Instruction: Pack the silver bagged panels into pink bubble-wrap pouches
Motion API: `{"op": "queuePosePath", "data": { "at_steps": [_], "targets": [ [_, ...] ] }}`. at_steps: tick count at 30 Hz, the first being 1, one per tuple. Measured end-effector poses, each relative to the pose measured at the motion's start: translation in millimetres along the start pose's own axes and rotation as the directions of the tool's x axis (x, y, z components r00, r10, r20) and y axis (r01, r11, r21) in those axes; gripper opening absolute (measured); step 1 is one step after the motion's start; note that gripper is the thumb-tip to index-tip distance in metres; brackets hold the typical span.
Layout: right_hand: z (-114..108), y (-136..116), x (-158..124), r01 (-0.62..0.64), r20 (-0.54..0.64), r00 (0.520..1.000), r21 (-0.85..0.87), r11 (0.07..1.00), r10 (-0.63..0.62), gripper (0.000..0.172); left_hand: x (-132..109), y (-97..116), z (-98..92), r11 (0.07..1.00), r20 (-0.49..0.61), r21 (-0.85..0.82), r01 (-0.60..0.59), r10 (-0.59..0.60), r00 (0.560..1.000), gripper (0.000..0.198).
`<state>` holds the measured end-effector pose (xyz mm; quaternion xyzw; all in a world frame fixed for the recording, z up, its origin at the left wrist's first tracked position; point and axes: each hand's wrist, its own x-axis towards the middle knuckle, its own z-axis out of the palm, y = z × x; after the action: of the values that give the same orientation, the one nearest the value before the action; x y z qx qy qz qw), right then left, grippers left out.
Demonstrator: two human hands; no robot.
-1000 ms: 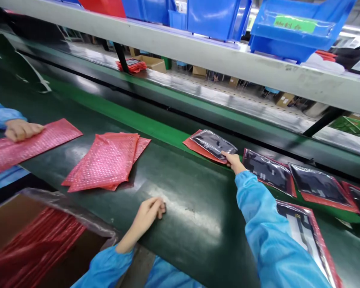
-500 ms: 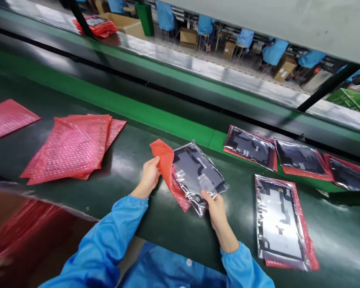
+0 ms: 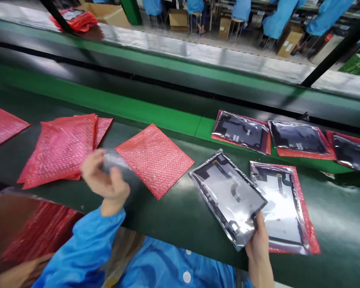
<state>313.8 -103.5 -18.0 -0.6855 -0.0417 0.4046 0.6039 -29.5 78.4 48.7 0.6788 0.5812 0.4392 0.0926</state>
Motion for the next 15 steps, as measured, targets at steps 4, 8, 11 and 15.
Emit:
{"op": "queuePosePath", "data": {
  "at_steps": [4,8,11,15],
  "targets": [
    [21.8,-7.3,-1.3,-0.021,-0.066,0.998,-0.077,0.997,0.016,0.049,-32.1,24.1,30.2,0.985,0.422,0.114,-0.126,0.067,0.904,0.023],
    [20.6,-27.5,-1.2,0.033,-0.13,0.99,-0.181,0.983,-0.057,0.051,-29.6,11.9,46.6,0.986,0.526,0.16,-0.054,-0.039,0.849,0.02],
    [0.7,-33.4,-1.0,0.036,-0.195,0.977,-0.247,0.968,-0.086,0.058,-19.3,3.5,42.6,0.992,0.553,0.118,0.036,-0.096,0.828,0.026],
    [-17.0,-26.4,-2.1,-0.126,-0.046,0.992,-0.212,0.969,0.119,0.057,-14.4,9.1,37.2,0.986,0.538,0.125,0.107,-0.157,0.828,0.021]
  ]
}}
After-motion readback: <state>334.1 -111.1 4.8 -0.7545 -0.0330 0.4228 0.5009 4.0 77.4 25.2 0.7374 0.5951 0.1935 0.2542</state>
